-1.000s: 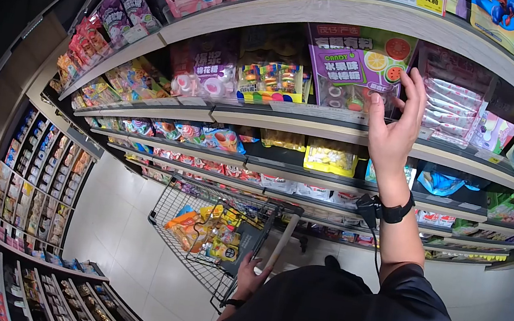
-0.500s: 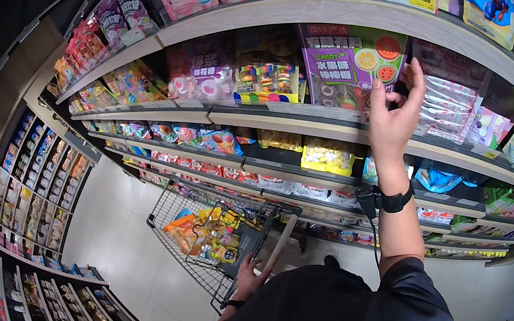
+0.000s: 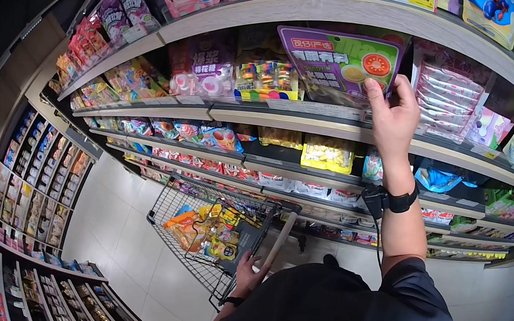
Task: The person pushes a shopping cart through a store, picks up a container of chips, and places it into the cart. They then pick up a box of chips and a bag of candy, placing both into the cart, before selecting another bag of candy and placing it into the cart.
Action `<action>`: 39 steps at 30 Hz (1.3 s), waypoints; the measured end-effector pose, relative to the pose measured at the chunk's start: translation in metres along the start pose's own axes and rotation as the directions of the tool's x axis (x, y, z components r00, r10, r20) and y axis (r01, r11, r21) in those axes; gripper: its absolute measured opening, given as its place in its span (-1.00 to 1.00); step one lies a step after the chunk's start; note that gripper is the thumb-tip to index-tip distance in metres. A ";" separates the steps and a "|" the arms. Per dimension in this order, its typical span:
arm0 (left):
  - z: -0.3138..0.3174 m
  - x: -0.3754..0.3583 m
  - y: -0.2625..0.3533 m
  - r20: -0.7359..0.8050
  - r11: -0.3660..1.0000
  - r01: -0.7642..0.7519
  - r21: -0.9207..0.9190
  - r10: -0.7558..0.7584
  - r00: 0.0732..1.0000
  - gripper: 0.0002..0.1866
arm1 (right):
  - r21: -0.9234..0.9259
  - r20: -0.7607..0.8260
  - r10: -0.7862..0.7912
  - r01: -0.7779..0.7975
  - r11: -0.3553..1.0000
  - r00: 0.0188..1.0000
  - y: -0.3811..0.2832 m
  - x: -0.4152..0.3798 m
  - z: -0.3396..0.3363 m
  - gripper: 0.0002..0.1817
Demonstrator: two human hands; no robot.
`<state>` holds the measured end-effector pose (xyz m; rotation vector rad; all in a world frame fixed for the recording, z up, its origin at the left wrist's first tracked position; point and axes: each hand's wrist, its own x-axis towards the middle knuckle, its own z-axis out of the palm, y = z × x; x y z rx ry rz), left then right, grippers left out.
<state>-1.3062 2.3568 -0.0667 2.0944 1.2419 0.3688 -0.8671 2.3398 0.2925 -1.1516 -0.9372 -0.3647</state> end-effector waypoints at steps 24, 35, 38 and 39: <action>0.001 0.001 -0.003 -0.005 1.000 -0.013 -0.023 0.013 1.000 -0.35 | -0.228 0.074 -0.202 0.214 0.950 0.977 -0.008 -0.029 -0.015 -0.83; 0.004 0.002 -0.007 0.006 0.999 -0.002 -0.034 0.002 1.000 -0.34 | -0.199 -0.008 -0.149 0.144 0.969 0.989 0.008 -0.036 -0.012 -0.80; 0.003 0.002 -0.006 0.003 1.000 -0.006 -0.030 0.006 1.000 -0.34 | -0.286 -0.005 -0.220 0.209 0.935 0.976 -0.004 -0.037 -0.012 -0.74; 0.003 0.002 -0.006 0.002 0.999 -0.007 -0.032 0.007 1.000 -0.34 | -0.366 0.015 -0.272 0.258 0.894 0.962 -0.007 -0.038 -0.013 -0.71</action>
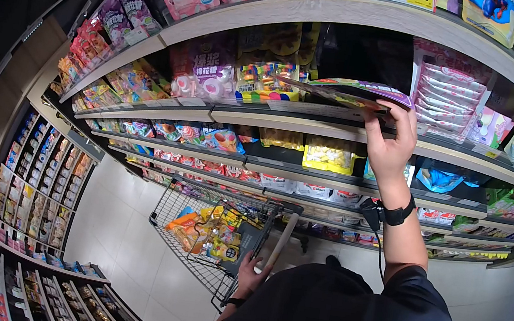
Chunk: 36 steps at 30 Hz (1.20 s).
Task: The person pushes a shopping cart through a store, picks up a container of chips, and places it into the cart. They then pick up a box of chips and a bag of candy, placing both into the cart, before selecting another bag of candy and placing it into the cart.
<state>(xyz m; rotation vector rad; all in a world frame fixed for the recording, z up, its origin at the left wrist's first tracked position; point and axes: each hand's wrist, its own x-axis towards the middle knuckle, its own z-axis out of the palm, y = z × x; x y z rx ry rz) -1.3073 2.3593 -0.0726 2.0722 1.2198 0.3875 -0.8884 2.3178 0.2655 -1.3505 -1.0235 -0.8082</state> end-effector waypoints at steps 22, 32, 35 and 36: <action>0.004 0.001 -0.006 -0.028 0.998 -0.047 -0.034 0.046 0.999 -0.43 | 0.076 -0.008 -0.023 0.023 0.997 1.000 -0.011 0.013 -0.009 -0.49; 0.005 -0.001 -0.009 -0.030 0.999 -0.033 -0.026 0.033 0.999 -0.42 | 0.098 -0.020 -0.178 0.179 0.979 0.984 -0.014 0.024 -0.017 -0.83; 0.004 0.000 -0.007 -0.022 1.000 -0.020 -0.012 0.020 1.000 -0.41 | 0.116 -0.075 -0.265 0.272 0.955 0.961 -0.023 0.026 -0.025 -0.81; 0.004 0.000 -0.007 -0.025 1.000 -0.016 -0.013 0.015 1.000 -0.41 | 0.084 -0.064 -0.318 0.323 0.943 0.946 -0.026 0.026 -0.029 -0.74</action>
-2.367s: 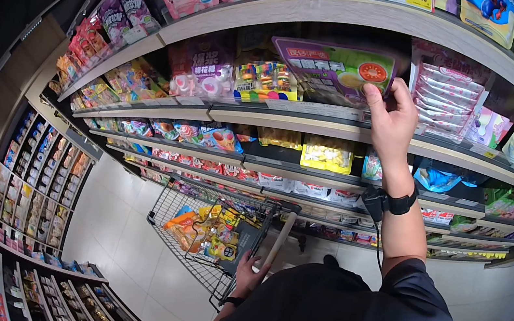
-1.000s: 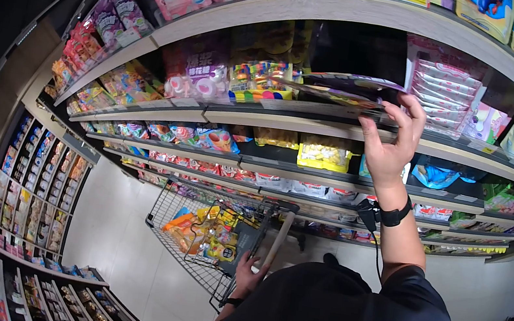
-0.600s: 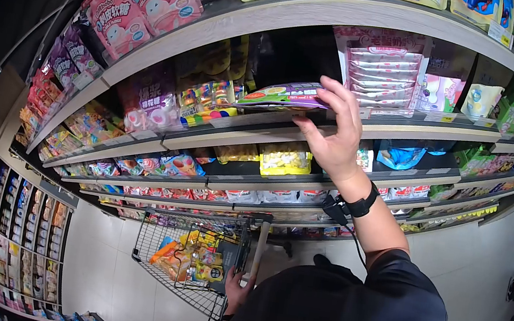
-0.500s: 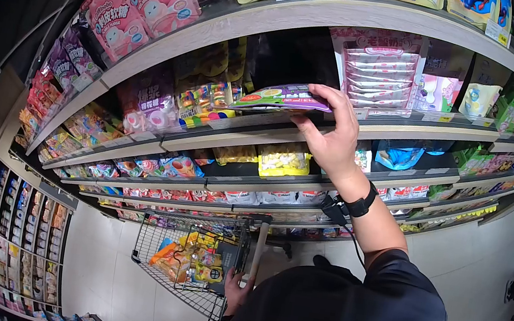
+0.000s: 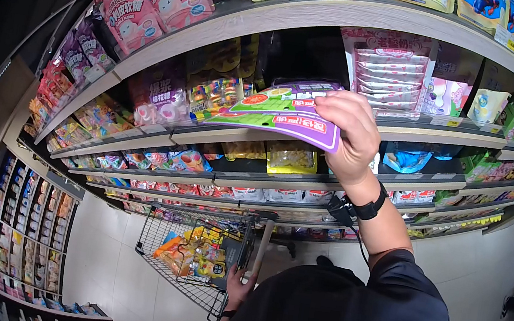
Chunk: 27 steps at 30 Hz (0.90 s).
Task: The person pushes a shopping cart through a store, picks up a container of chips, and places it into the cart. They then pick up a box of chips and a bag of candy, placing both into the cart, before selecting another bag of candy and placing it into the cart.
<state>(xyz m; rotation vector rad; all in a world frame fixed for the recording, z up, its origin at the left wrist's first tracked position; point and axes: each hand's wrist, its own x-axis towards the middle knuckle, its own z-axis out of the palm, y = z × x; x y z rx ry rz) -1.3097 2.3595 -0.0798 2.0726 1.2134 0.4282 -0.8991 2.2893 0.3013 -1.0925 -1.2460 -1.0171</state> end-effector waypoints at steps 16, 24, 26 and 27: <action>-0.010 0.007 0.002 0.003 0.998 -0.048 0.048 0.047 0.999 -0.37 | 0.287 0.278 0.114 -0.196 0.938 0.954 -0.057 -0.007 0.002 -0.84; -0.111 0.051 0.120 -0.101 0.831 -0.254 -0.495 0.235 0.967 -0.27 | 0.370 0.481 0.268 -0.471 0.801 0.835 -0.075 -0.044 0.028 -0.87; -0.121 0.054 0.140 -0.140 0.754 -0.330 -0.567 0.307 0.942 -0.17 | 0.356 0.481 0.308 -0.504 0.787 0.821 -0.081 -0.055 0.037 -0.86; -0.125 0.055 0.150 -0.159 0.731 -0.354 -0.583 0.325 0.932 -0.12 | 0.331 0.456 0.352 -0.523 0.785 0.817 -0.084 -0.059 0.038 -0.85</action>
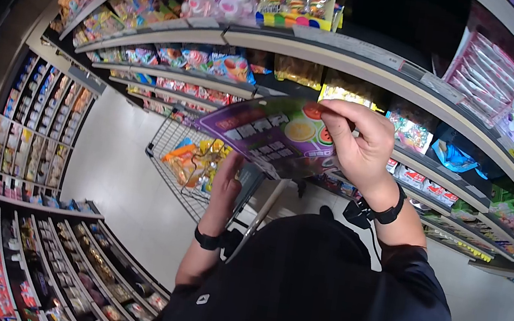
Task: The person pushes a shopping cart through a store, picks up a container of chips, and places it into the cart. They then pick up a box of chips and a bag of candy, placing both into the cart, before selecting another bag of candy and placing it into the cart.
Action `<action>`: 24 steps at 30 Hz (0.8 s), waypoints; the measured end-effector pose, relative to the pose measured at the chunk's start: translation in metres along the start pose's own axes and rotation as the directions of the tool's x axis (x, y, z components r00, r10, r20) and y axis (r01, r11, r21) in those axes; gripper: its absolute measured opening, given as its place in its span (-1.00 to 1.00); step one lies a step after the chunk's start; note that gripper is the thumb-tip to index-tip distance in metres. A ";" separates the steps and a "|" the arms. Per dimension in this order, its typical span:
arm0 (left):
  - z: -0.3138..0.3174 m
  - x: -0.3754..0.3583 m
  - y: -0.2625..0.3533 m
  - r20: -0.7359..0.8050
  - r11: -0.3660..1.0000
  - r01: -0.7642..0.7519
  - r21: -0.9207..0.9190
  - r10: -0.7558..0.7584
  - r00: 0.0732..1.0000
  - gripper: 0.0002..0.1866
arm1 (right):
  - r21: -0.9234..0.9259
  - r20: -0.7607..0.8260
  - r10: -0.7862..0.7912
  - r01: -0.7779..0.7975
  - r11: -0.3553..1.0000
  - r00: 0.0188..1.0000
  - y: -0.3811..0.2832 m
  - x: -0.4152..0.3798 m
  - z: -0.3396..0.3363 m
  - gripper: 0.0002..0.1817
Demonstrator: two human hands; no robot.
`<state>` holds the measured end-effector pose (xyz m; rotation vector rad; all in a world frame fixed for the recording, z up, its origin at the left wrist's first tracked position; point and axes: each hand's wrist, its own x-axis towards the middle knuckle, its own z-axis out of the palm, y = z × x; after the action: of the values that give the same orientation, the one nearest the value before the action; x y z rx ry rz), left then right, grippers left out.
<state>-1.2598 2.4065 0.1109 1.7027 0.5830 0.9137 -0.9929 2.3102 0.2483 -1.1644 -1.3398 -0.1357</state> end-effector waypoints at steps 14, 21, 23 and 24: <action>0.042 0.023 0.047 0.462 0.689 0.502 -0.522 -0.267 0.846 -0.40 | 0.504 -0.024 0.492 -0.415 0.758 0.870 0.030 -0.023 0.010 -0.76; 0.051 0.026 0.038 0.372 0.773 0.470 -0.426 -0.324 0.870 -0.59 | 0.297 0.197 0.540 -0.575 0.762 0.818 0.059 -0.058 -0.017 -0.32; 0.052 0.025 0.032 0.373 0.793 0.461 -0.398 -0.319 0.871 -0.59 | 0.223 0.205 0.586 -0.620 0.752 0.784 0.059 -0.070 -0.022 -0.07; 0.053 0.025 0.034 0.356 0.791 0.456 -0.407 -0.323 0.877 -0.59 | 0.223 0.225 0.581 -0.621 0.751 0.783 0.062 -0.077 -0.024 -0.07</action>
<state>-1.2048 2.3843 0.1428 1.1592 0.4545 0.4571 -0.9590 2.2829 0.1558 -1.3154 -0.9933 0.6108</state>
